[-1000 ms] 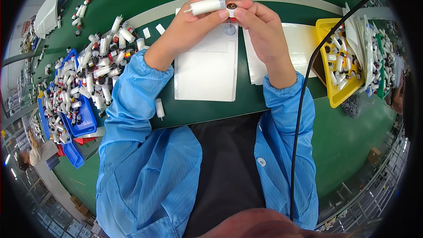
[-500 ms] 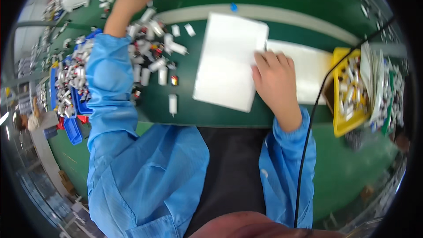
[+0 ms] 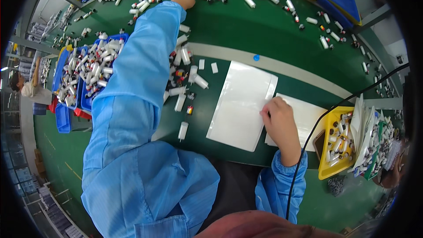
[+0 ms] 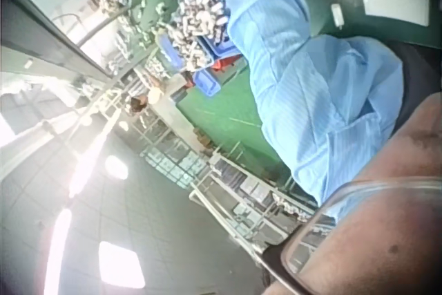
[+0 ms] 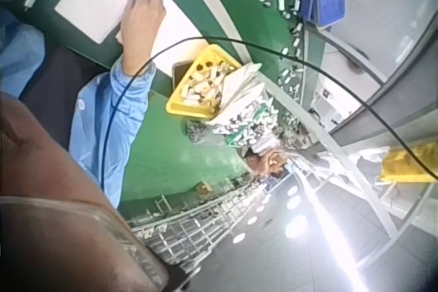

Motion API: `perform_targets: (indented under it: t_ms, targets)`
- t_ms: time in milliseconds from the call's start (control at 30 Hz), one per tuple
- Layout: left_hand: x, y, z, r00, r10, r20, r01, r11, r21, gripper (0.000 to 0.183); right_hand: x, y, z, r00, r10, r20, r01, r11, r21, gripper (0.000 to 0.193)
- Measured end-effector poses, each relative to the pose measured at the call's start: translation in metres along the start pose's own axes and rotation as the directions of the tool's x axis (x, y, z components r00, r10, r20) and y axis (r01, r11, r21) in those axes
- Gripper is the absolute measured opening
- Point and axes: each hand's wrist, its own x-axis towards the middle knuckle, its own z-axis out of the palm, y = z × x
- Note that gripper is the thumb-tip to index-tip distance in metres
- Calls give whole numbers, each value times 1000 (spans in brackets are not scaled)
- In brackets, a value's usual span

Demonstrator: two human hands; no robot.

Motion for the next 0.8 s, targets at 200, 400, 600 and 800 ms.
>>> perform_targets:
  t_ms: [200,400,600,800]
  targets:
    - [14,-38,-4,996,52,69,-63,985,162,32,0,-11,3,990,-11,-139,8,1000,-21,26]
    - [-17,4,-100,999,52,-8,-52,928,-369,36,6,-9,-4,1000,-7,-31,6,1000,-12,21]
    - [-103,111,-211,974,135,181,180,20,-983,44,4,-23,-10,995,70,-68,-75,994,-75,30]
    - [-169,191,-218,871,238,431,492,-418,-763,50,35,-28,-13,860,105,-499,249,768,590,57]
